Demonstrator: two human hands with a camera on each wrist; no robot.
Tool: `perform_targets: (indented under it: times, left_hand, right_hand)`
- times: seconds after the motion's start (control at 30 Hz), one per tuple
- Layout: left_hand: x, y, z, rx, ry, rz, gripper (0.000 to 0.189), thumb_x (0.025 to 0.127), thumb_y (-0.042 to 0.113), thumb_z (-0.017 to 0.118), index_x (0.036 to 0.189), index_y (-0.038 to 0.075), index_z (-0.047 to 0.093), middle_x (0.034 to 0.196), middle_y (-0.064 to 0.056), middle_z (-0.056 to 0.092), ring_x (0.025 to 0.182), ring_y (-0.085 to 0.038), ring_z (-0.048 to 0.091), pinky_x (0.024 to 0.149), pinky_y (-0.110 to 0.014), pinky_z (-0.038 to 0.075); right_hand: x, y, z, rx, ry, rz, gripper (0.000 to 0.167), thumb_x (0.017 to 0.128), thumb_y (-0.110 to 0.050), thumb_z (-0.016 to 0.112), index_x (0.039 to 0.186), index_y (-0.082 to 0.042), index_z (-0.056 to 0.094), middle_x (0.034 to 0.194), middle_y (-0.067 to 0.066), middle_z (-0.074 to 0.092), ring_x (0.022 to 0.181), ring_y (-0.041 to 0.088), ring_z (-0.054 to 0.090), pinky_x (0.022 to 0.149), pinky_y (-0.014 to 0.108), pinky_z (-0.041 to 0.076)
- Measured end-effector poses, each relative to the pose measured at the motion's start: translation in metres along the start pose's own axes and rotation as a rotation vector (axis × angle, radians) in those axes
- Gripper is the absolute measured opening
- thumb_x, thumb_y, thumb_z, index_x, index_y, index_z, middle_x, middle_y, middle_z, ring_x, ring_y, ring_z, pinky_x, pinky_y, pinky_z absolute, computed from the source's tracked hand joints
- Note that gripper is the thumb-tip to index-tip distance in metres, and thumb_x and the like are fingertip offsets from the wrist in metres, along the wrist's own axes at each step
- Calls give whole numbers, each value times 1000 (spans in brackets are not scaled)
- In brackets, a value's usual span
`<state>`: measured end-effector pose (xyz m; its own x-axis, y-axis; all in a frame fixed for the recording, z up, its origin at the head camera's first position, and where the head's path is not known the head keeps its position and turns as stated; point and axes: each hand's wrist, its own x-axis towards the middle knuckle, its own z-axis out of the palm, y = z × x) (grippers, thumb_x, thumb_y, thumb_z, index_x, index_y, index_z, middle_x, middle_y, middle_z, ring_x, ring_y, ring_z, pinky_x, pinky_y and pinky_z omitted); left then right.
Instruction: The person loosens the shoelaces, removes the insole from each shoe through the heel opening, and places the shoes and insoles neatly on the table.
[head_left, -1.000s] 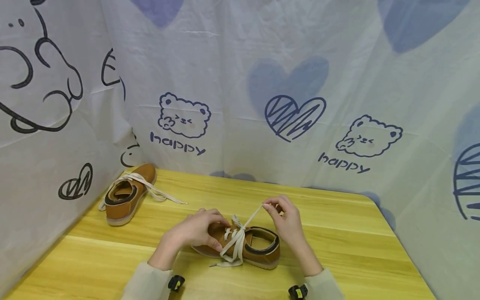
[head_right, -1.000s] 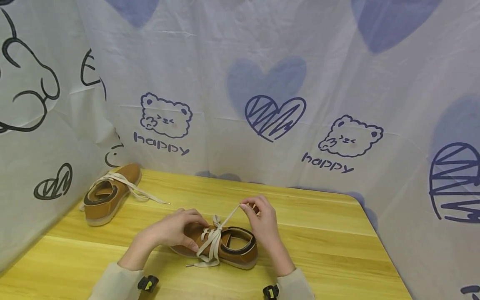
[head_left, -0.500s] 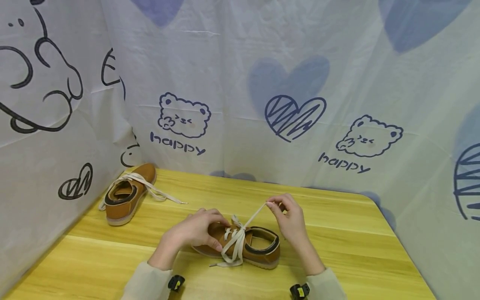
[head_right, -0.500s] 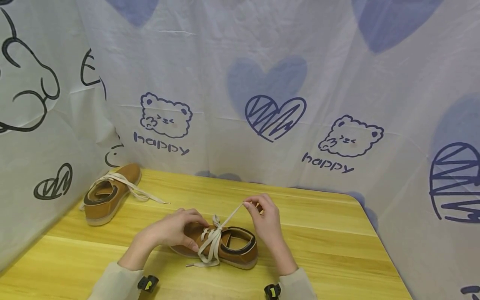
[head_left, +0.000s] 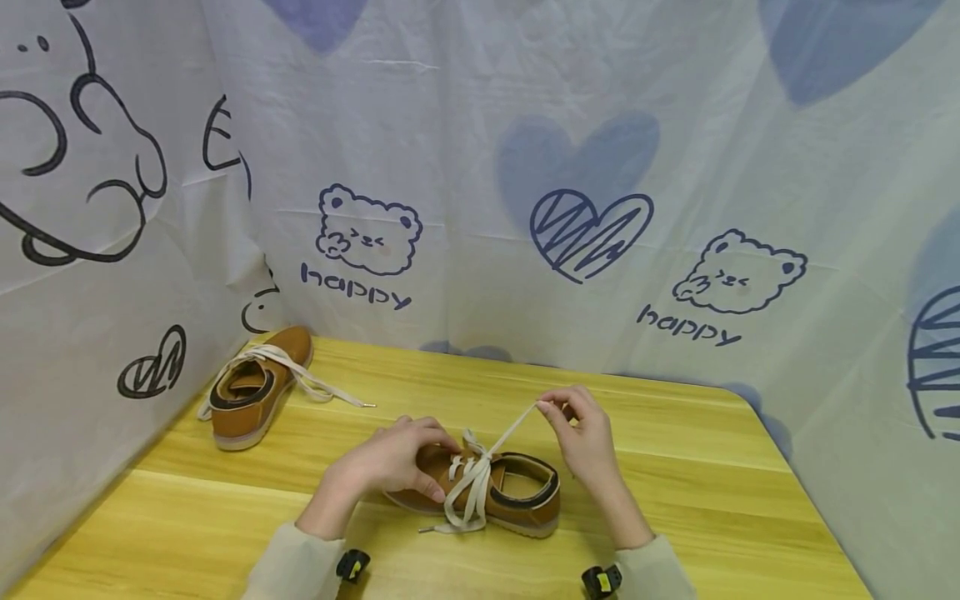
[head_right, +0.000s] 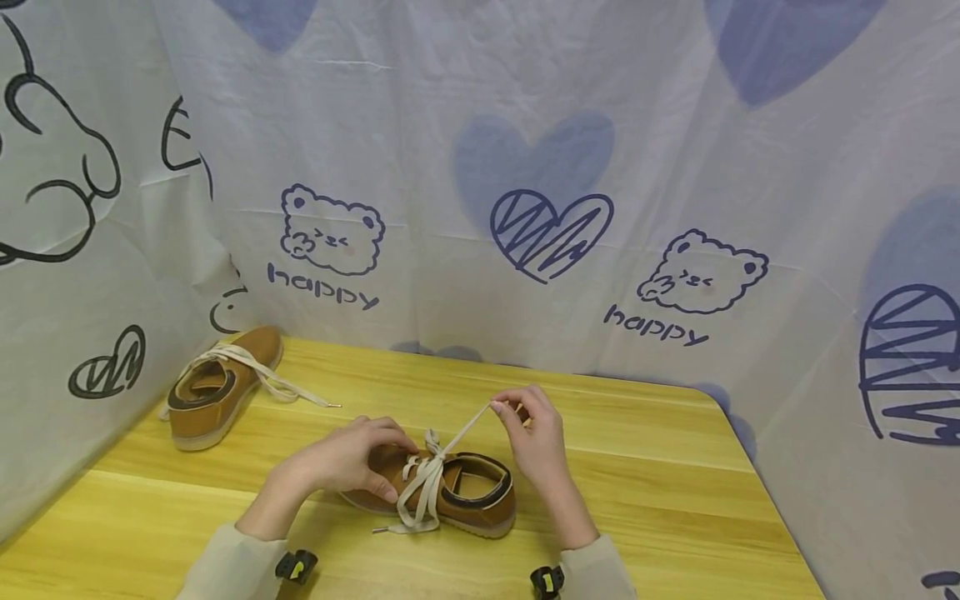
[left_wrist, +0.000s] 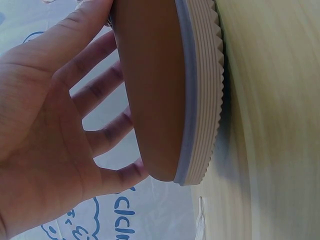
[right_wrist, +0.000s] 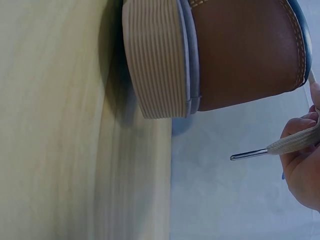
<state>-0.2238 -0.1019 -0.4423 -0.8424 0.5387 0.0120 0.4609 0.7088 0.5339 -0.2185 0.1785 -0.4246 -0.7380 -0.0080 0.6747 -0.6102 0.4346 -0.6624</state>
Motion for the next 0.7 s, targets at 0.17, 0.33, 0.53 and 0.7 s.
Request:
perform_targets:
  times: [0.17,0.33,0.53,0.7]
  left_hand:
    - [0,0,0,-1,-1,-2,62,70,37,95,127,26,73,132,2,63,122,-31,53,103,-71,39]
    - [1,-1,1,-1,-2,-4,62,70,37,95,127,27,73,133,3,63,123,-31,53,103,-69,40]
    - [1,-2,1,-5,-3,2,62,71,37,95,127,27,73,132,4,63,122,-31,53,102,-71,40]
    - [2,-2,1,-7,-5,0,61,71,37,95,127,27,73,132,4,63,124,-31,53,103,-71,39]
  right_hand:
    - [1,-2,-2,19,1,46,6,91,9,72,92,4,74,84,12,62,71,18,50,62,24,42]
    - [1,-2,-4,20,-3,58,3,92,8,72,93,6,73,84,14,63,71,18,50,63,23,41]
    - [2,-3,-6,23,3,83,3,93,5,72,94,8,72,85,14,63,71,18,50,62,25,41]
    - [3,-4,-8,21,7,89,3,92,7,73,94,6,73,86,14,63,70,19,50,62,25,41]
